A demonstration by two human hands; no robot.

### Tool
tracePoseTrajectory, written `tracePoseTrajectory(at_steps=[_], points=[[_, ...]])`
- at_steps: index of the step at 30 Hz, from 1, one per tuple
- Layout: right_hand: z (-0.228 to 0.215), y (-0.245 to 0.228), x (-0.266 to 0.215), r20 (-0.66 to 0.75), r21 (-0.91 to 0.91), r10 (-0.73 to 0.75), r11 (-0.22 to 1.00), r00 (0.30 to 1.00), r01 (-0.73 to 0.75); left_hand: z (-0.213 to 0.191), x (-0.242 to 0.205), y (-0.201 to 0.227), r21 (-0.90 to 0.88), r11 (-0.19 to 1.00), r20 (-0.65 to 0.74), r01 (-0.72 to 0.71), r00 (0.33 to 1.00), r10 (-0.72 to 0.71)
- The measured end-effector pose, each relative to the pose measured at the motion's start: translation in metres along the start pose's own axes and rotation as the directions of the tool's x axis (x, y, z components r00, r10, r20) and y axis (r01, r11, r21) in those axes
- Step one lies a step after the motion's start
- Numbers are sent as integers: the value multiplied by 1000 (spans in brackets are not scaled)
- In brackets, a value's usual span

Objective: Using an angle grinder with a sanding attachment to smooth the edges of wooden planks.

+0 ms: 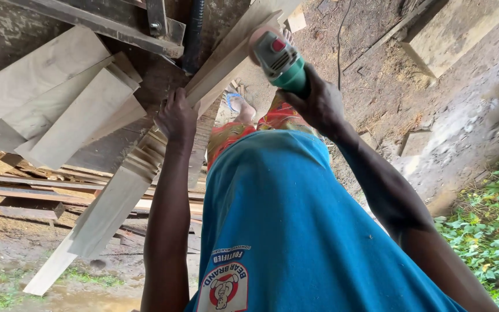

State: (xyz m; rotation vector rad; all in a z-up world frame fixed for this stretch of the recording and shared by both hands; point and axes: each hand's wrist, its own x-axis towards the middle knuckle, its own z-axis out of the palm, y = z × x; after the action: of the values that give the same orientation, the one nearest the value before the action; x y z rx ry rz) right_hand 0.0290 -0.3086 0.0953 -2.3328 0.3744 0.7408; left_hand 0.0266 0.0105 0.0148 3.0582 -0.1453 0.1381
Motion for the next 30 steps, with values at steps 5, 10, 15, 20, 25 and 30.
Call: tracePoseTrajectory(at_steps=[5, 10, 15, 20, 25, 30], points=[[-24, 2, 3, -45, 98, -205, 973, 978, 208, 35, -17, -12, -18, 998, 178, 53, 983, -49], [-35, 8, 12, -82, 170, -160, 970, 984, 172, 36, -16, -14, 25, 999, 176, 33, 984, -37], [-47, 16, 23, -135, 126, -126, 982, 983, 143, 37, -18, -13, 24, 999, 207, 40, 977, -44], [-70, 23, 18, -172, 363, -76, 922, 982, 135, 36, -24, -19, -35, 999, 127, -17, 992, 21], [-83, 40, -6, -257, 414, -23, 901, 966, 132, 6, -26, -8, -318, 939, 253, 130, 966, -48], [-63, 63, -19, -248, 455, 46, 887, 968, 75, -49, -3, 12, -468, 833, 613, 295, 787, 66]])
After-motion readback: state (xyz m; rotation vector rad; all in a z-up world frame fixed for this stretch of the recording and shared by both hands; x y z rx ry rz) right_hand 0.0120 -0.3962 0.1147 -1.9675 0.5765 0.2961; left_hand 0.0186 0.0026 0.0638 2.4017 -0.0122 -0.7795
